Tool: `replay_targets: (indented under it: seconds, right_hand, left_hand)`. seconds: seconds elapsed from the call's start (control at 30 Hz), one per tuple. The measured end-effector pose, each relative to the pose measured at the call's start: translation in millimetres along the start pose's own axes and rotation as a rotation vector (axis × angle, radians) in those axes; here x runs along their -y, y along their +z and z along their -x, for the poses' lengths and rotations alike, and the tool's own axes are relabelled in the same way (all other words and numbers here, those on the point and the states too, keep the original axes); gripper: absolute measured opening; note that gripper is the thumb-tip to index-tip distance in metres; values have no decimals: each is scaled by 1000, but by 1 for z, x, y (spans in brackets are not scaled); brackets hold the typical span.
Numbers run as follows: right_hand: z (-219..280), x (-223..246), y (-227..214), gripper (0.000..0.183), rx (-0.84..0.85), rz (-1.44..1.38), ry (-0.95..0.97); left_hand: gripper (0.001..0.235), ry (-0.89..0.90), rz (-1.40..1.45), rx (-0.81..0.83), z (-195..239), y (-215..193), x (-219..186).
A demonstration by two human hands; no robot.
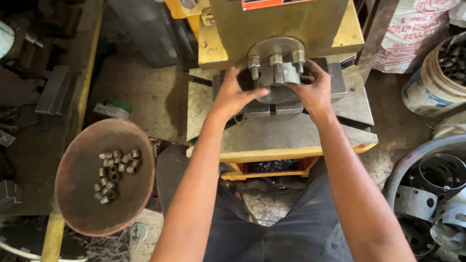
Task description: The person places small metal cylinders into a fabrication machine by hand and then moves the completed cylindrical metal parts into a large bucket.
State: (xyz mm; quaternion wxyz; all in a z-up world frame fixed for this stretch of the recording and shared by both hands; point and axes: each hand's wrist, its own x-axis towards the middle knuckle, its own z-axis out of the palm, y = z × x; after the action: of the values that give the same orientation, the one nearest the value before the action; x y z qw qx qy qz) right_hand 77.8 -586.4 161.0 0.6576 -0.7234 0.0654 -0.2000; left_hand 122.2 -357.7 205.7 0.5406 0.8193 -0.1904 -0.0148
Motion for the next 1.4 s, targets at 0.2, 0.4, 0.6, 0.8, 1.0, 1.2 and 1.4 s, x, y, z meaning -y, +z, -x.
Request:
replay_targets:
  seconds: [0.2,0.4,0.6,0.8,1.0,1.2,1.4]
  right_hand:
    - [2,6,0,60,16,-69,4]
    - [6,17,2,61,4,-66,37]
    - [10,20,1,55,23,-88,43]
    - [10,14,3,56,18,-108,50]
    - [10,17,-1,68,57,-32,30]
    - [32,36,-8,108,161,-112,101]
    - [101,26,-1,107,278,-281,175]
  left_hand:
    - [119,-44,-42,22,-6,5,28]
    - [113,-36,-28,22,-4,3,26]
    - [84,-46,91,83,0,-1,7]
    - [69,32,118,58,2,-3,-3]
    - [68,-49,55,23,2,0,-3]
    - [85,92,178,-19,8,8,16]
    - [101,-198,859,0,93,18,23]
